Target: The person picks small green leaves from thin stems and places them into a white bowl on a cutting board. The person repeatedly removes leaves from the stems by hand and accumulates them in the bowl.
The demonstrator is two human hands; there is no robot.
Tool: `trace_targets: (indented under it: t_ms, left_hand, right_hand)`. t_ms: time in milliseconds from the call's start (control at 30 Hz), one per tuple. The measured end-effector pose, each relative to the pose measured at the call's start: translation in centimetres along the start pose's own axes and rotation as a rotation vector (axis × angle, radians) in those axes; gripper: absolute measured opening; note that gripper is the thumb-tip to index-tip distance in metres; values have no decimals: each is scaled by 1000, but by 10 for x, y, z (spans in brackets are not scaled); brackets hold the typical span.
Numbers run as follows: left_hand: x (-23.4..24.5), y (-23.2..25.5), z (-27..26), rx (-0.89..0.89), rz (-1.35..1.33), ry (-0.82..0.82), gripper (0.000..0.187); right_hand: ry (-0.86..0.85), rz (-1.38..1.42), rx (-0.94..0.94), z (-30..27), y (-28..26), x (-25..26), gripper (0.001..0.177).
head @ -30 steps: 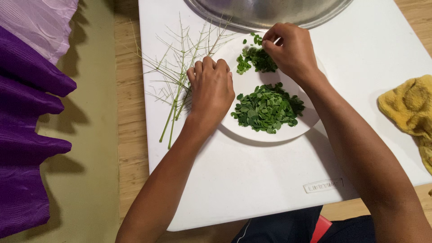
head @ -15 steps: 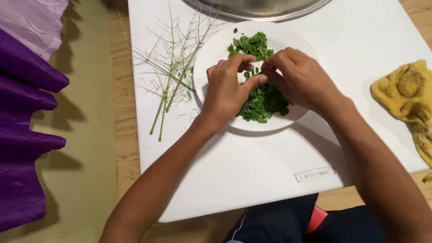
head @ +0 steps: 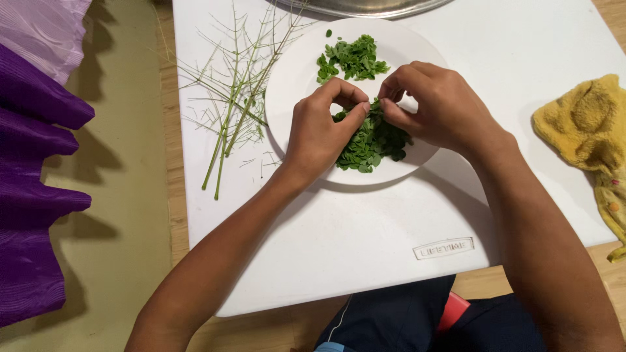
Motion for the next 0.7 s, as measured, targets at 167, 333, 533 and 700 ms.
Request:
trace_targets:
  t_ms: [167, 333, 533, 700]
  left_hand:
    - [-1, -7, 1, 35, -14, -13, 8]
    - [0, -7, 3, 36, 14, -20, 9]
    - [3, 19, -12, -271, 248, 129, 32]
    - [0, 18, -11, -302, 330, 143, 19]
  right_hand:
    - [-27, 14, -38, -4, 10, 2, 13]
    - [-33, 4, -107, -8, 18, 6, 13]
    - [-8, 47, -39, -4, 12, 7, 13]
    - [-22, 116, -1, -2, 0, 1, 13]
Point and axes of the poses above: each hand's wrist, its own z-axis towards the middle knuckle, its own x-axis out of the back of the hand, y = z × x, the point moved 6 cm from there along z, towards the middle knuckle, and after that the axes turned 7 degrees about x, right-handed, at the moved point
